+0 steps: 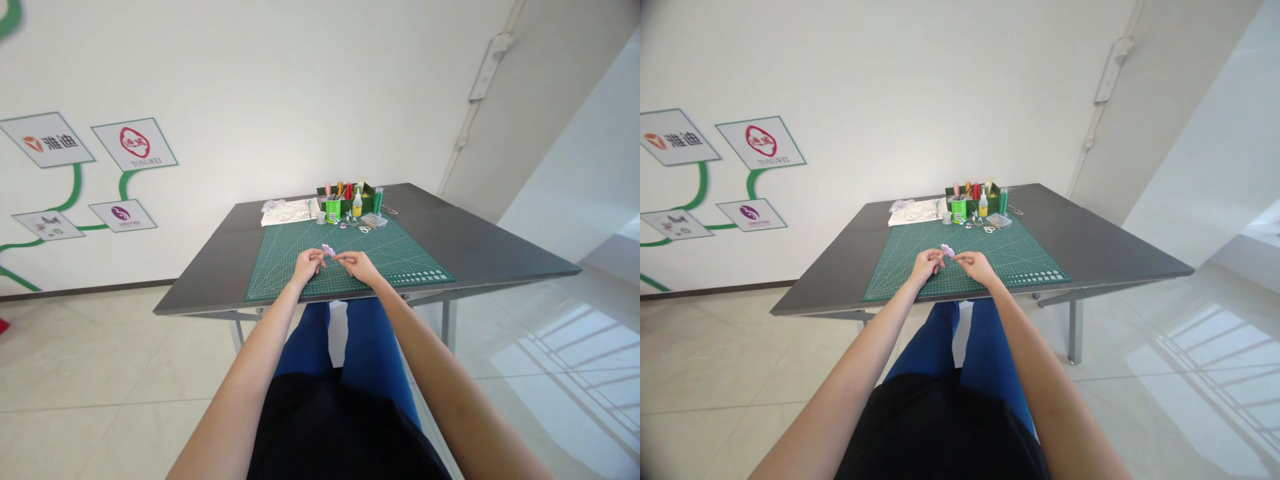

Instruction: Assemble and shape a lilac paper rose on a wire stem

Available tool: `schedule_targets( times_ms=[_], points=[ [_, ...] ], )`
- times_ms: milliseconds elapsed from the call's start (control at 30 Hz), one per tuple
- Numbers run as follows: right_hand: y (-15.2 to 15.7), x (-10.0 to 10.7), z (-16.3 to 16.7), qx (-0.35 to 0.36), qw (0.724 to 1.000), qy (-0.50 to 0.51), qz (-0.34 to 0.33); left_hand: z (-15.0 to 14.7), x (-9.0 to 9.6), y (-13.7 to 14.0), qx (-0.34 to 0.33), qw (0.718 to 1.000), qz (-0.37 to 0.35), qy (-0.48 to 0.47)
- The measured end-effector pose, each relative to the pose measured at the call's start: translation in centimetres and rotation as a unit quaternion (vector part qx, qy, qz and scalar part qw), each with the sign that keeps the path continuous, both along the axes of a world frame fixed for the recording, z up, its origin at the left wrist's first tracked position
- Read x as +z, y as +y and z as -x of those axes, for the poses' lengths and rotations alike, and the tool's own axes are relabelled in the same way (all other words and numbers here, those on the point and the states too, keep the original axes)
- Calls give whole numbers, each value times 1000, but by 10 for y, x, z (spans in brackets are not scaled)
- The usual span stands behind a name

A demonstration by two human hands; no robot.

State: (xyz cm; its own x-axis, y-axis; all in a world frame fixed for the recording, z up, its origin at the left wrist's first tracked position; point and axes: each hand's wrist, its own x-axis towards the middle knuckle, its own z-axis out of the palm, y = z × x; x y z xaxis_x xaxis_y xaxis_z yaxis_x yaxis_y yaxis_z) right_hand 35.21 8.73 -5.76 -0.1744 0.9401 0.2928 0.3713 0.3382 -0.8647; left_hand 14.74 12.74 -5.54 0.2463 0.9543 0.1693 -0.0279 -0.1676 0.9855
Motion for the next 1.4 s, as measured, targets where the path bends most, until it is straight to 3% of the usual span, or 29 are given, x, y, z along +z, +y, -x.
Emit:
schedule_targets(
  times_ms=[567, 933, 1133, 1400],
  points=[
    [-3, 1, 1, 18, 1000, 2, 10, 1, 4, -2, 24, 999, -13, -20],
    [-20, 12, 7, 101, 994, -21, 33, -1, 5, -5, 28, 999, -30, -1],
    [-22, 30, 6, 127, 991, -18, 31, -2, 4, -5, 26, 999, -34, 18],
    [1, 73, -4, 141, 990, -8, 20, -5, 3, -6, 5, 998, -37, 50]
  ],
)
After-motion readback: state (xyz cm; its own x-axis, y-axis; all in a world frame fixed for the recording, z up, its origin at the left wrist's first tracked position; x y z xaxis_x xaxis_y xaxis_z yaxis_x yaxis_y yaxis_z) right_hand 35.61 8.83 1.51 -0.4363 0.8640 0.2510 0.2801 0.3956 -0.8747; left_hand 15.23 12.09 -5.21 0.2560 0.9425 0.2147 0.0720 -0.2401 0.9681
